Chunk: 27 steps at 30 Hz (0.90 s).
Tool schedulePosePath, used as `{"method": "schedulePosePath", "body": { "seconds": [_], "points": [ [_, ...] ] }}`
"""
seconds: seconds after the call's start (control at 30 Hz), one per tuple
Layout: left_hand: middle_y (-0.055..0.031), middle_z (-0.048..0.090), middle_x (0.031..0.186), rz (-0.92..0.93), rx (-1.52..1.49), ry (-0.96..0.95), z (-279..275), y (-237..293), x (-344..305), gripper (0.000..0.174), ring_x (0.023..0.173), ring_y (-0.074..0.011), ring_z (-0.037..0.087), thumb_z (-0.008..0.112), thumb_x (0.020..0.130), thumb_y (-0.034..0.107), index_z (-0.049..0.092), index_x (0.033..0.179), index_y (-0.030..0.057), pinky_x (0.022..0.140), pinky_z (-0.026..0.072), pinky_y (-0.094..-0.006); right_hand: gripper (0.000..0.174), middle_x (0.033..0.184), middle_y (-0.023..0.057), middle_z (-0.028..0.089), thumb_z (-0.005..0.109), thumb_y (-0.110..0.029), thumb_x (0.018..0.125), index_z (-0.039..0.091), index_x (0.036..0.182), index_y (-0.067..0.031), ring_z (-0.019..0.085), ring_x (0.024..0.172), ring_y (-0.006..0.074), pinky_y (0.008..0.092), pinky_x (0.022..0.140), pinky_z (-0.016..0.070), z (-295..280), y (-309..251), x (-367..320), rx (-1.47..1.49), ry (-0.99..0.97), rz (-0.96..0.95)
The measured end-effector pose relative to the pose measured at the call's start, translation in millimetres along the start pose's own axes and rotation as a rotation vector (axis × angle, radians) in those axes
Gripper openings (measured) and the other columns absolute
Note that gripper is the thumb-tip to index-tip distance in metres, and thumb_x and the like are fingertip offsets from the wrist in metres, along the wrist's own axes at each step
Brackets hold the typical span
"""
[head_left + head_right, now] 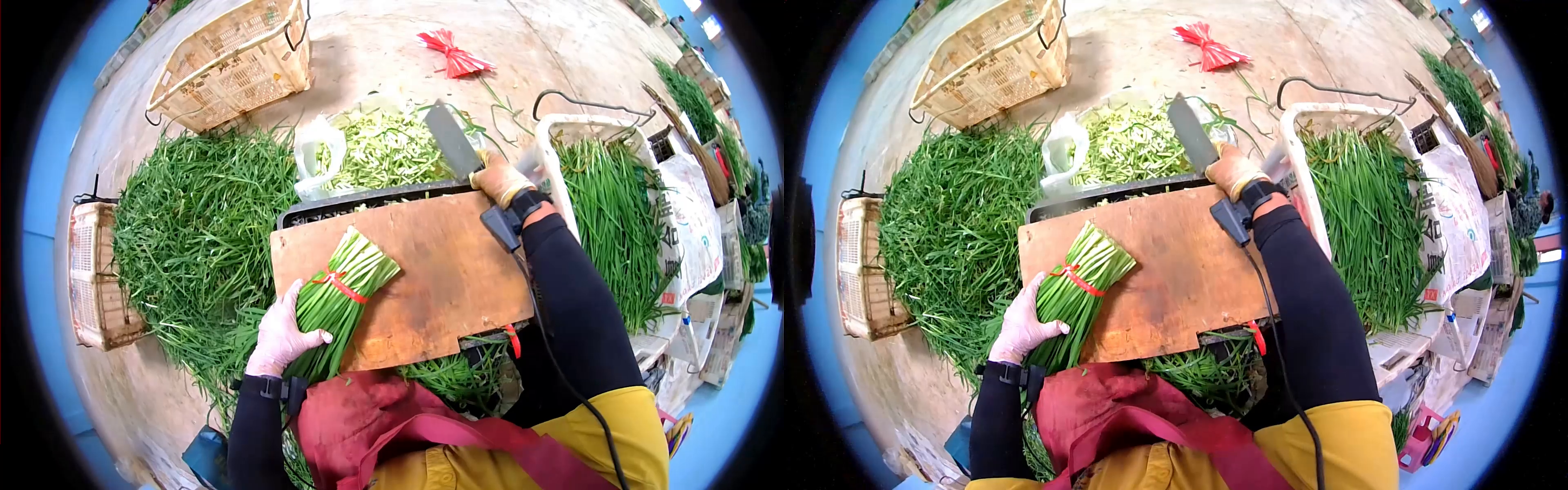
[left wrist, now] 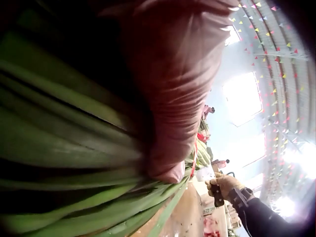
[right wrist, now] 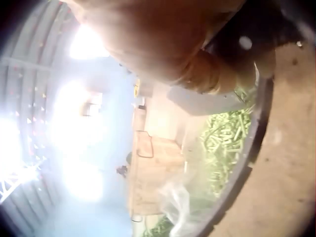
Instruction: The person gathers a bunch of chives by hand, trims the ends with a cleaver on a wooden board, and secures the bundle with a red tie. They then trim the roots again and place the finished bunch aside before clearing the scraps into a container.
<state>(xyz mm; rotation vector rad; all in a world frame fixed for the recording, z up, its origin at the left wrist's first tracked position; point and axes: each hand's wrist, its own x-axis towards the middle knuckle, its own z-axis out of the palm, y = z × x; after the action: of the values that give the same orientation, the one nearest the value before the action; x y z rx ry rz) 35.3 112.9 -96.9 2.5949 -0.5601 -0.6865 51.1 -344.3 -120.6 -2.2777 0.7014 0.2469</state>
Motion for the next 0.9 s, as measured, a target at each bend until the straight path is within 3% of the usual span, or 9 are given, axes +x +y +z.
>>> {"method": "schedulePosePath", "body": {
  "seconds": [0.1,0.17,0.33,0.47,0.57,0.67,0.7,0.8,0.9],
  "points": [
    [-0.0205,0.058,0.117,0.006,-0.002,0.006,-0.9,-0.3,1.9,0.11,0.11,-0.0357,0.057,0.088,0.048,0.038,0.037,0.14,0.0043,0.095,0.0455,-0.0406,0.054,0.107,0.026,0.064,0.059,-0.013,0.076,0.054,0.129,-0.0058,0.063,0.1,0.0364,0.038,0.085,0.0483,-4.1,1.4,25.7,0.233,-0.066,-0.128],
    [-0.0207,0.059,0.113,0.003,0.013,-0.008,-1.6,-0.8,3.9,0.11,0.107,-0.0366,0.057,0.088,0.048,0.038,0.037,0.139,0.0046,0.094,0.0457,-0.0413,0.055,0.113,0.0264,0.062,0.056,-0.011,0.078,0.051,0.133,-0.0091,0.061,0.106,0.0353,0.0379,0.088,0.0473,-12.7,-18.8,30.3,0.074,-0.103,0.061],
    [-0.0191,0.058,0.107,0.031,0.047,-0.013,-1.2,-4.3,8.2,0.111,0.103,-0.037,0.056,0.087,0.047,0.041,0.037,0.14,0.0079,0.092,0.0457,-0.0431,0.054,0.117,0.0232,0.061,0.053,-0.008,0.08,0.052,0.133,-0.0131,0.058,0.112,0.0343,0.0372,0.091,0.0463,19.1,-13.4,95.5,-0.434,-0.019,-0.145],
    [-0.0181,0.057,0.104,0.008,0.061,-0.058,-3.5,-3.8,13.0,0.112,0.101,-0.0368,0.056,0.088,0.045,0.04,0.037,0.14,0.0087,0.092,0.0453,-0.0434,0.039,0.116,0.0227,0.061,0.054,-0.011,0.085,0.058,0.123,-0.0106,0.06,0.108,0.0338,0.0414,0.091,0.0486,38.3,-3.9,153.4,-0.722,-0.048,0.036],
    [-0.0177,0.057,0.103,0.018,0.044,-0.067,-6.0,-4.3,15.1,0.112,0.1,-0.0359,0.056,0.088,0.045,0.041,0.037,0.139,0.0087,0.091,0.0453,-0.0436,0.036,0.119,0.0192,0.061,0.05,-0.011,0.087,0.059,0.122,-0.0098,0.059,0.112,0.0329,0.042,0.092,0.0481,41.5,19.6,162.0,-0.626,0.072,0.027],
    [-0.0172,0.057,0.102,0.043,0.025,-0.057,-4.5,-6.3,15.8,0.112,0.098,-0.035,0.056,0.087,0.045,0.043,0.038,0.139,0.0089,0.09,0.0455,-0.0435,0.034,0.121,0.0237,0.059,0.043,-0.017,0.093,0.062,0.118,-0.0056,0.058,0.115,0.0325,0.0429,0.095,0.0479,42.5,36.5,171.7,-0.467,0.151,0.25],
    [-0.0171,0.057,0.101,0.041,0.038,-0.059,-5.0,-6.2,15.9,0.112,0.097,-0.0349,0.056,0.087,0.044,0.043,0.038,0.139,0.0088,0.089,0.0455,-0.0435,0.036,0.121,0.0254,0.059,0.041,-0.018,0.094,0.059,0.122,-0.0048,0.057,0.116,0.0334,0.0431,0.096,0.0467,39.1,46.5,170.3,-0.5,0.168,0.182],
    [-0.017,0.057,0.101,0.036,0.051,-0.061,-6.4,-5.2,16.1,0.112,0.097,-0.0349,0.056,0.088,0.044,0.043,0.038,0.139,0.0085,0.089,0.0456,-0.0434,0.046,0.119,0.027,0.058,0.045,-0.013,0.089,0.047,0.134,-0.0053,0.057,0.112,0.0386,0.0449,0.093,0.0465,32.9,47.1,165.7,-0.326,0.332,0.198],
    [-0.017,0.057,0.101,0.039,0.053,-0.061,-5.6,-6.1,15.4,0.112,0.097,-0.035,0.056,0.088,0.045,0.042,0.038,0.139,0.0081,0.089,0.0458,-0.0433,0.047,0.118,0.027,0.059,0.048,-0.011,0.086,0.049,0.132,-0.0052,0.057,0.11,0.0397,0.0458,0.092,0.0464,24.6,15.5,138.9,-0.399,0.338,0.168]
  ]
}}
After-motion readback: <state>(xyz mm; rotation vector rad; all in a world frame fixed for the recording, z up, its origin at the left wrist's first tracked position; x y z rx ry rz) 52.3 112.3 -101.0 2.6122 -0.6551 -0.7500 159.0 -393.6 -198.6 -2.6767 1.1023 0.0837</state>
